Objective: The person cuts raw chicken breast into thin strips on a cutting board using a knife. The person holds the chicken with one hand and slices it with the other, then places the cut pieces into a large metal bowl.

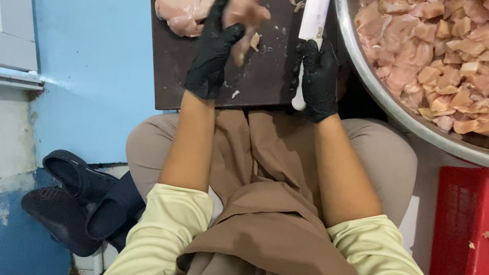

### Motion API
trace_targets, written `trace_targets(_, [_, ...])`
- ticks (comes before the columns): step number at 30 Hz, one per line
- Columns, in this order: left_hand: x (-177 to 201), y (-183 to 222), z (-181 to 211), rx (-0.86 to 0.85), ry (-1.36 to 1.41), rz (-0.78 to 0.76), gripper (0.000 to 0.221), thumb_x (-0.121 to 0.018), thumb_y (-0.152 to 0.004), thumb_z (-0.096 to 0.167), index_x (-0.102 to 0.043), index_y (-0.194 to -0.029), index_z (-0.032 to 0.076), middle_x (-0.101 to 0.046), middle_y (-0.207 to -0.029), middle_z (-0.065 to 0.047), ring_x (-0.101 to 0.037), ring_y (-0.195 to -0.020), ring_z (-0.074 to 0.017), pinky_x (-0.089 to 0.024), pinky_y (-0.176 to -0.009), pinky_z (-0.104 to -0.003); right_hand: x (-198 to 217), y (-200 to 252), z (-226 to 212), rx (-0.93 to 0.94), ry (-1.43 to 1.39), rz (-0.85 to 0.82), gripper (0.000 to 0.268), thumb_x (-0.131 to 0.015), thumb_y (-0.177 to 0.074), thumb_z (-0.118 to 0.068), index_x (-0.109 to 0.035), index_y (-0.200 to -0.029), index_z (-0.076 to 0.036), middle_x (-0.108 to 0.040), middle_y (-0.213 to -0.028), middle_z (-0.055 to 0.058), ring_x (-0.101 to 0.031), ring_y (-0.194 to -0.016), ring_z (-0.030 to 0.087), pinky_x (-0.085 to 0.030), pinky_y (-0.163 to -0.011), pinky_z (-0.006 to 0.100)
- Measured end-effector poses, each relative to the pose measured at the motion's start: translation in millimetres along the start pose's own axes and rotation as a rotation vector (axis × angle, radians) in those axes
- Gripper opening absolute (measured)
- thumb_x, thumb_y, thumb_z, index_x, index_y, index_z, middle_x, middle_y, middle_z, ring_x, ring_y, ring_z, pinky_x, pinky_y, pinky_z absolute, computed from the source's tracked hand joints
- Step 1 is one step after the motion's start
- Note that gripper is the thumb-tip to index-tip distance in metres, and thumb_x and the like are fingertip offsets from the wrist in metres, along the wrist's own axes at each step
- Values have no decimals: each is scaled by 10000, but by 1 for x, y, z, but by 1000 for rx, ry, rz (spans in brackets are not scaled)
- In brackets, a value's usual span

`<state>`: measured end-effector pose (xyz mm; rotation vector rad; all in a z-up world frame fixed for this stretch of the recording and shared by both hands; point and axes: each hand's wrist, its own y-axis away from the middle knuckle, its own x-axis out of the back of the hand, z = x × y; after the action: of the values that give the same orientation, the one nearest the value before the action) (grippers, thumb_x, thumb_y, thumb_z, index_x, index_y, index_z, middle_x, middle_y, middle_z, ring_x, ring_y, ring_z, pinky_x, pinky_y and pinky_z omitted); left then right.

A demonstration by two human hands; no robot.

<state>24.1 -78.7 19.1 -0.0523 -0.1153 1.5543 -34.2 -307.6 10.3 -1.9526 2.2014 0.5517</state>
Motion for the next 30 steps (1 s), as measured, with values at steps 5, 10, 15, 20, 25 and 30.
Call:
trace_targets(5, [-3,-6,-17,-45,-527,-111,406,-676,-867,120,-683,-1261,24,-725,-1188,-159,-678,-1064,-332,-548,-934,-416,6,-1,2,-18,-140,-2,184,-557,-1086,-294,-553,-1030,-119,-535,-655,0,-521,-464,116,-410,-395,287])
trace_targets(10, [-12,5,-46,-517,-839,-140,350,-634,-834,-9,-693,-1178,13,-684,-1181,-225,-638,-1101,-443,-515,-976,-482,14,-4,4,104,-128,23,192,-558,-1108,-261,-601,-1161,-81,-571,-757,11,-552,-568,127,-456,-481,300])
trace_targets(15, [-13,-5,-63,-432,-799,-142,266,-656,-800,-10,-694,-1063,10,-668,-1039,-232,-649,-975,-439,-521,-863,-475,12,-6,6,11,-85,79,218,-539,-1070,-298,-597,-1052,-89,-555,-654,15,-529,-454,133,-450,-414,294])
trace_targets(20, [16,-21,-84,54,-72,94,181,-717,-869,6,-687,-1046,-20,-707,-969,-121,-676,-875,-232,-531,-788,-337,16,-15,18,195,386,119,171,-590,-1047,-228,-622,-1067,-61,-616,-670,35,-580,-510,141,-463,-447,305])
trace_targets(25, [28,-86,-114,-90,-28,112,276,-760,-860,48,-694,-1125,4,-747,-1019,-46,-692,-905,-131,-574,-783,-291,14,-14,36,337,412,80,148,-602,-1078,-165,-610,-1033,-25,-631,-751,60,-608,-583,148,-498,-531,341])
trace_targets(30, [-41,-164,-134,-297,-333,-52,226,-734,-853,96,-794,-1060,25,-808,-999,-130,-776,-918,-259,-602,-846,-363,8,-14,23,234,316,147,136,-584,-1060,-162,-608,-1059,-29,-597,-709,29,-560,-543,124,-442,-484,323])
